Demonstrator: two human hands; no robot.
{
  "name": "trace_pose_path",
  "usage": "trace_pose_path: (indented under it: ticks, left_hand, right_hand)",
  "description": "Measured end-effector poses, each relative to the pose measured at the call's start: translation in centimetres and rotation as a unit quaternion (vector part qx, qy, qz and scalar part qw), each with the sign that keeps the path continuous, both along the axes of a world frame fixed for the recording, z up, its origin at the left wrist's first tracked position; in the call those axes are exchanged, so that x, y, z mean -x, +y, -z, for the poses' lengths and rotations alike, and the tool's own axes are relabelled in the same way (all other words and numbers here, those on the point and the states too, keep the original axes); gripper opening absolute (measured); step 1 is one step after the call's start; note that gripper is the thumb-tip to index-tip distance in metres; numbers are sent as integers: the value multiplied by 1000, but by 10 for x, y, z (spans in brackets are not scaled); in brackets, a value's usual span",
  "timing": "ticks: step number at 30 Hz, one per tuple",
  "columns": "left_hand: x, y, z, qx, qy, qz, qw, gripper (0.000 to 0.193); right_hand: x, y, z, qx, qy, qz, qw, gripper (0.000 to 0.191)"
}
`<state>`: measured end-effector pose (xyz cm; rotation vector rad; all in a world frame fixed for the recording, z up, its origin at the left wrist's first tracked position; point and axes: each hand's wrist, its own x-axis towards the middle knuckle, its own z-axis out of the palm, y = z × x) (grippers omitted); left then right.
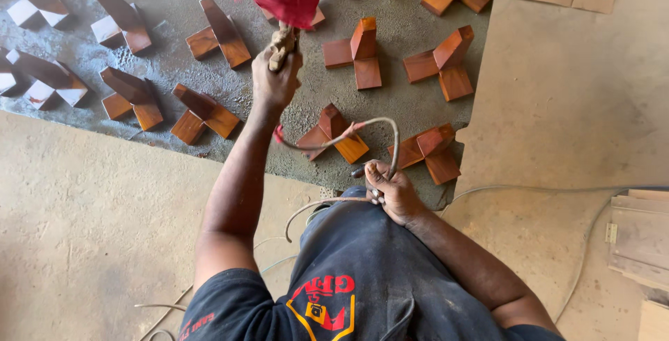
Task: The person uses a spray gun to apply a finish to multiple small wooden pieces arranged on a table. They move the spray gun systematically across the pieces, covering them with a fine mist.
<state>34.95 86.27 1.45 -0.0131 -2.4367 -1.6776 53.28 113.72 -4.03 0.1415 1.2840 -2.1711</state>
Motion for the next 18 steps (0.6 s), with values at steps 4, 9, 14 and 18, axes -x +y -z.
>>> trace_pose_path:
  ticks: [4, 9, 14, 18]
  left_hand:
    - [-27, -31, 9, 24, -101, 0, 995, 22]
    - [-65, -66, 30, 4, -197, -4, 980, 27]
    - [-94, -82, 45, 10, -141, -82, 987, 24]
    - [-114, -88, 49, 16, -122, -122, 985, 22]
  right_hand:
    - [1, -11, -3, 6, 9, 9, 1000, 30]
    - [3, -36, -3, -4, 8, 10, 1000, 31]
    - [5, -62, 3, -24, 16, -3, 1000, 31]
    - [-2, -70, 5, -12, 2, 6, 1000, 27]
